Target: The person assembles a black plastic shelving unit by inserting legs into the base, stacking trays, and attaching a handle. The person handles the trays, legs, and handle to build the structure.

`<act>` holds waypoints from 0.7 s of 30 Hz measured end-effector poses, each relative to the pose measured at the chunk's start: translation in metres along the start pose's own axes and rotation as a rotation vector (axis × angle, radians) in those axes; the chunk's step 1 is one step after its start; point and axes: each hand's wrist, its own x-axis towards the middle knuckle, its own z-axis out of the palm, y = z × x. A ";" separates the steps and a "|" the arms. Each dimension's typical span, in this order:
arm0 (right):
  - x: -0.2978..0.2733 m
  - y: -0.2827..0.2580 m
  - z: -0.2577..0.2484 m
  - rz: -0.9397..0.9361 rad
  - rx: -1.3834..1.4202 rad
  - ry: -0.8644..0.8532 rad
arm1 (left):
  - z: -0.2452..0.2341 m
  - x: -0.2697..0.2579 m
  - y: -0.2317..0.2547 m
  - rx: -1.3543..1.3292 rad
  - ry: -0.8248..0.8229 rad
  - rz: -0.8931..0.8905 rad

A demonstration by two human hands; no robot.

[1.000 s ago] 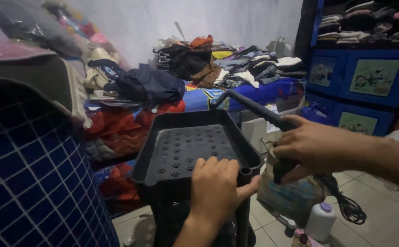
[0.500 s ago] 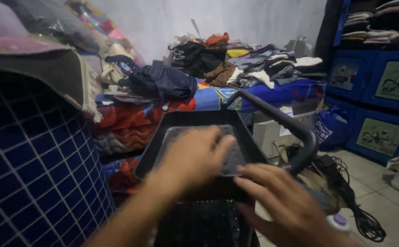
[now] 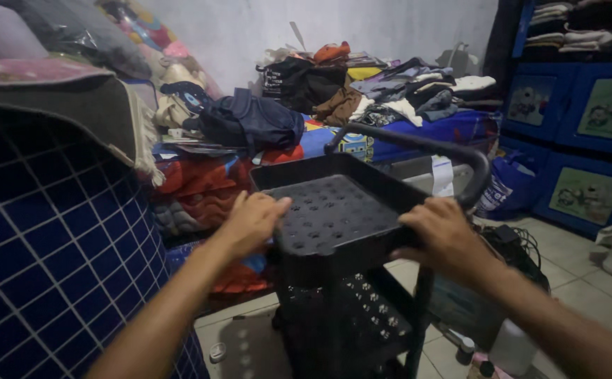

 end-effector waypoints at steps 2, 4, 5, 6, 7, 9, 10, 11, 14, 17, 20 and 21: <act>-0.007 0.035 0.004 0.052 -0.023 -0.084 | 0.010 0.009 0.022 0.007 -0.057 -0.169; -0.010 0.064 0.006 0.121 -0.076 -0.198 | 0.011 0.014 0.043 -0.018 -0.034 -0.123; -0.010 0.077 0.005 0.167 -0.117 -0.269 | 0.011 0.020 0.055 -0.029 -0.021 -0.100; -0.010 0.087 0.005 0.211 -0.158 -0.337 | 0.013 0.027 0.067 0.010 0.040 -0.039; -0.009 0.096 0.005 0.153 -0.278 -0.354 | 0.015 0.035 0.079 0.049 0.100 0.023; -0.003 0.109 0.007 0.033 -0.517 -0.386 | 0.026 0.051 0.102 0.110 0.154 0.043; 0.004 0.114 0.011 0.112 -0.506 -0.474 | 0.032 0.061 0.112 0.135 0.149 0.003; 0.011 0.117 0.016 0.193 -0.493 -0.561 | 0.037 0.070 0.117 0.161 0.145 -0.036; 0.029 0.114 0.035 0.618 -0.064 -0.480 | 0.047 0.080 0.117 0.040 0.085 -0.178; 0.036 0.096 0.048 1.220 0.685 -0.436 | 0.050 0.076 0.112 0.051 0.164 -0.195; 0.036 0.073 0.058 1.511 1.232 -0.388 | 0.047 0.071 0.116 0.044 0.164 -0.225; 0.037 0.067 0.061 1.548 1.365 -0.359 | 0.044 0.069 0.119 0.021 0.155 -0.229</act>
